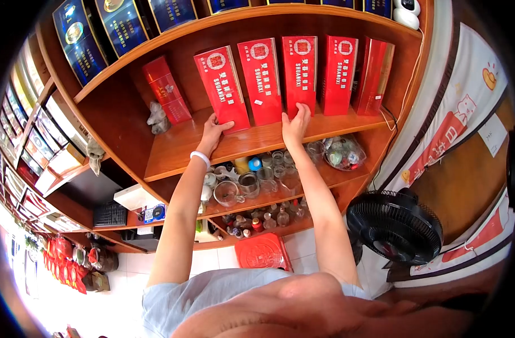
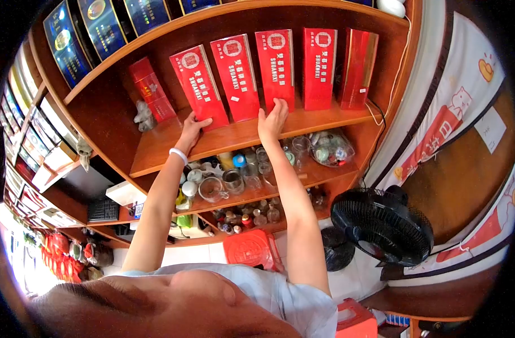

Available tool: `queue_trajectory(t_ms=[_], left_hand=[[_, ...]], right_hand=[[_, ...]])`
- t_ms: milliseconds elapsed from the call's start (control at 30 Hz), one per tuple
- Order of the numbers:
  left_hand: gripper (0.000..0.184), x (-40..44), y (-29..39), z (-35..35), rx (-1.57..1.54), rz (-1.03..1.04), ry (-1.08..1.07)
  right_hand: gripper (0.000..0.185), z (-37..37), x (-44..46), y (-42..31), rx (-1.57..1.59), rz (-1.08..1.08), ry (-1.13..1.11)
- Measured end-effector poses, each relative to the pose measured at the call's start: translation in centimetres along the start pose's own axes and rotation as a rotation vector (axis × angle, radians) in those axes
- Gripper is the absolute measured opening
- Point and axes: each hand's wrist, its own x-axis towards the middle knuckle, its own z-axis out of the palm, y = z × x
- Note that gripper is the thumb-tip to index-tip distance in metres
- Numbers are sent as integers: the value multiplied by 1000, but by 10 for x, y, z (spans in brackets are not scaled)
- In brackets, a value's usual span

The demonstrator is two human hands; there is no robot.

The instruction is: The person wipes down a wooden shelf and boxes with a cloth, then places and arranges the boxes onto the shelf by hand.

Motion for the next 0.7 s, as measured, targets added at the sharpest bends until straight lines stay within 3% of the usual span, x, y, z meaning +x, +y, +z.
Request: queue_trajectory(t_ms=[100, 233, 500, 700], left_hand=[[52, 2, -9, -3, -34, 39, -10], [49, -6, -1, 3, 13, 50, -20], [47, -2, -6, 1, 12, 61, -5], [48, 0, -9, 0, 40, 53, 13]], right_hand=[[78, -4, 11, 0, -128, 67, 45], [95, -12, 30, 4, -275, 149, -17], [112, -3, 40, 12, -291, 232, -120], [111, -6, 42, 8, -327, 307, -154]])
